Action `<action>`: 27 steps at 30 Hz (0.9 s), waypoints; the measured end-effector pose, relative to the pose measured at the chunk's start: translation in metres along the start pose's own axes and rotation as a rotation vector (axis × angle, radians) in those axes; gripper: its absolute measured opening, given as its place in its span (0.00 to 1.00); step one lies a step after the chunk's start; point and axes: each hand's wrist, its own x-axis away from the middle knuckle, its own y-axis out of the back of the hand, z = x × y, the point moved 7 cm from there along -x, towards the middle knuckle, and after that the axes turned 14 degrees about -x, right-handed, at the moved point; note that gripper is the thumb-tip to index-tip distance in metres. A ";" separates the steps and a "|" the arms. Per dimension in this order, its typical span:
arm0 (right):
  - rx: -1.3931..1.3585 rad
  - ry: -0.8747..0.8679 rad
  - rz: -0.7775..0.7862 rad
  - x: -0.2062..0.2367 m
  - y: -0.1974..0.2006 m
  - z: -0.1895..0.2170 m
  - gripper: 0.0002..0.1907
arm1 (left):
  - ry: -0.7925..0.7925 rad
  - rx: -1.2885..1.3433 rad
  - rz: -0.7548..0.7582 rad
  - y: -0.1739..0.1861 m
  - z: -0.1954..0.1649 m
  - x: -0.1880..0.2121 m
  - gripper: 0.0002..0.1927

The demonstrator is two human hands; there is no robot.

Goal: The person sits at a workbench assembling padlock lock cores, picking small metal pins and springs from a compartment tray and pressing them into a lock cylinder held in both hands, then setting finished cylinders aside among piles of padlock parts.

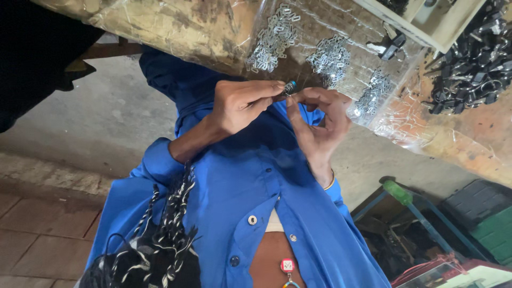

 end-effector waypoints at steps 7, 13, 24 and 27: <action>0.252 0.098 0.003 0.001 -0.006 0.011 0.13 | -0.114 -0.094 -0.025 0.005 -0.008 -0.001 0.12; 0.511 0.234 0.209 -0.007 -0.021 0.024 0.14 | -0.007 -0.022 -0.103 0.036 -0.006 0.009 0.10; 0.755 0.419 0.253 -0.003 -0.059 0.021 0.20 | 0.284 0.092 -0.365 0.090 0.017 0.046 0.10; 0.661 0.364 0.198 0.001 -0.040 0.016 0.21 | 0.281 0.106 -0.340 0.082 0.019 0.045 0.11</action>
